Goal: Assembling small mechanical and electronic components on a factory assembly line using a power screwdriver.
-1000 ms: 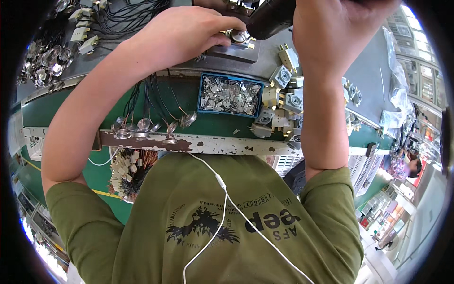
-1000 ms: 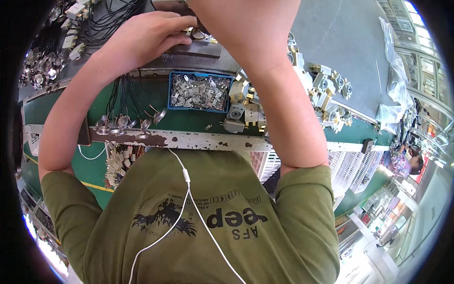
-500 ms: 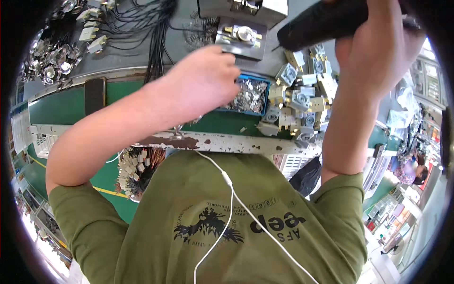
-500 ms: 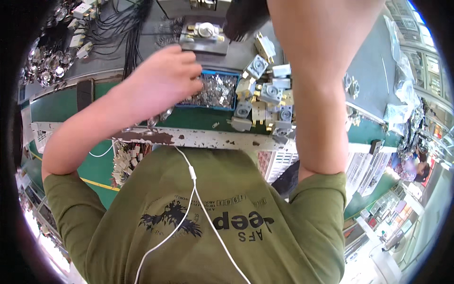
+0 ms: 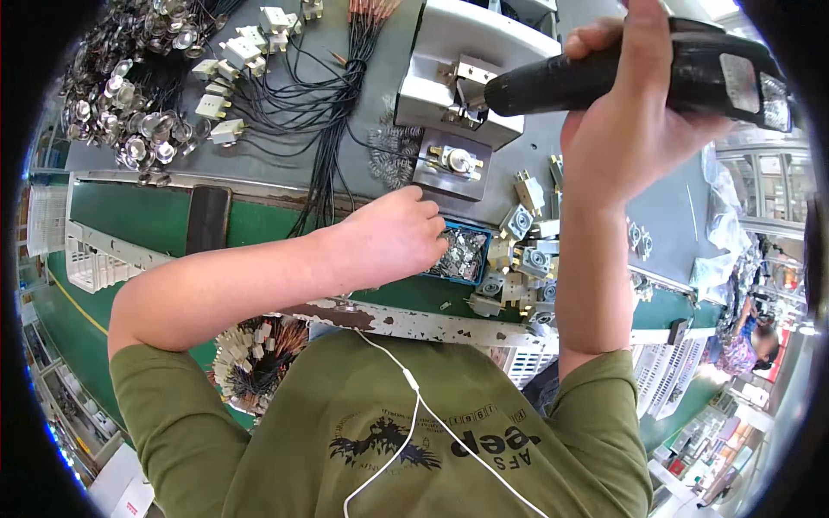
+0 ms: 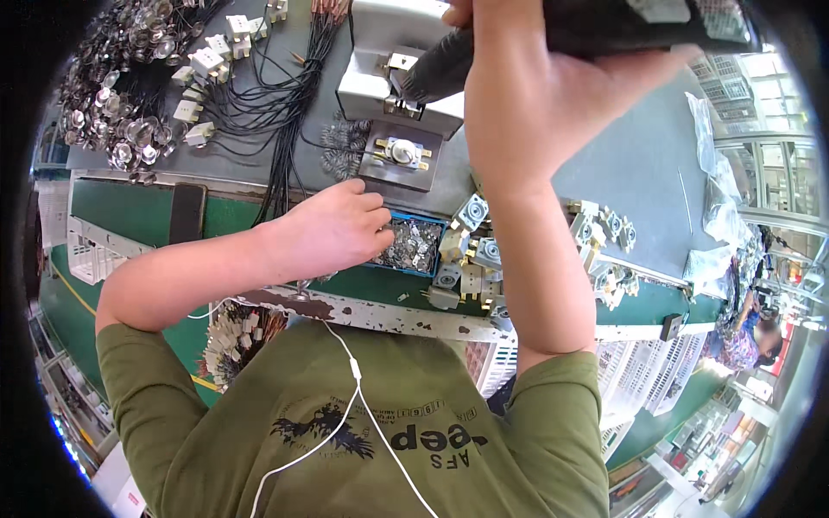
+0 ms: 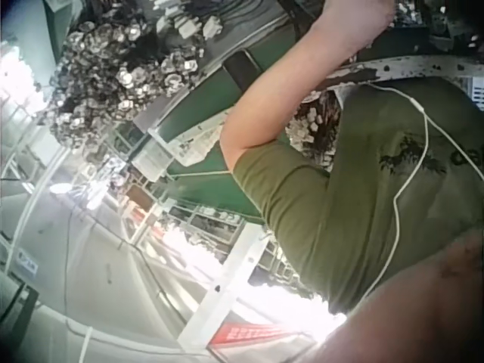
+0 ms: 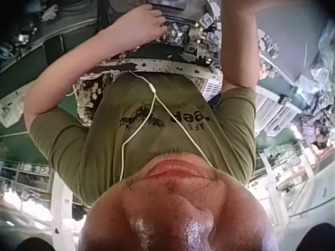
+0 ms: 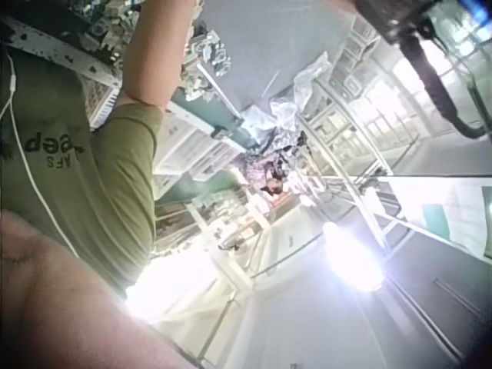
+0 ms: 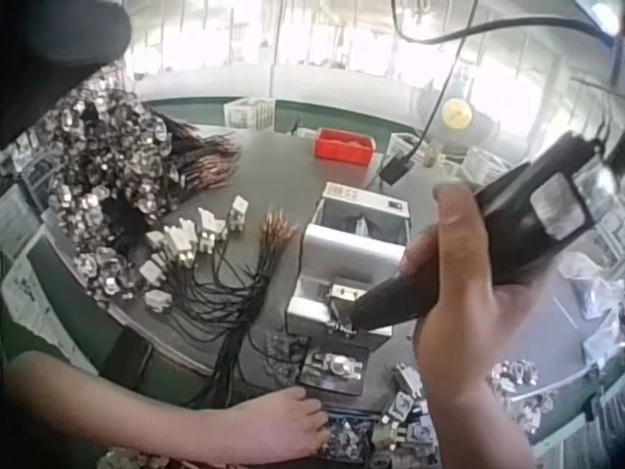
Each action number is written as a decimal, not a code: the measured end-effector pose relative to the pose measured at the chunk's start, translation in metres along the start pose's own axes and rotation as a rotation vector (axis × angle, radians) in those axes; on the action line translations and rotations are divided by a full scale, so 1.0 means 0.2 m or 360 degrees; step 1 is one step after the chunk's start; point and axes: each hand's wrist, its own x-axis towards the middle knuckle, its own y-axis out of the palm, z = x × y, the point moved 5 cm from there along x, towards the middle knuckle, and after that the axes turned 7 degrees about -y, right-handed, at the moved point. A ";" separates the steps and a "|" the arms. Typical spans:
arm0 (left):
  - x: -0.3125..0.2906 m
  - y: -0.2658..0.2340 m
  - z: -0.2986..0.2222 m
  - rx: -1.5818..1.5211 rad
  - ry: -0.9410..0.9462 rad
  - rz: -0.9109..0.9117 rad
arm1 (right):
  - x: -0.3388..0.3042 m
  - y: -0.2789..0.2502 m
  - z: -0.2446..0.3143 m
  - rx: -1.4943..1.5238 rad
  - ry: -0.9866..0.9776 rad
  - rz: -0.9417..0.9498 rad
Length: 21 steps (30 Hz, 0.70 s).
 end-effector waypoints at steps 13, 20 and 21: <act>0.00 -0.05 0.04 -0.0372 -0.0039 0.0032 | -0.04 0.09 -0.02 0.0024 0.0112 0.0147; 0.00 -0.11 0.06 -0.0559 -0.0101 -0.0074 | 0.02 0.15 0.06 -0.0018 -0.0461 0.0777; -0.01 -0.12 0.06 -0.0577 -0.0101 -0.0110 | 0.04 0.15 0.05 -0.0019 -0.0463 0.0774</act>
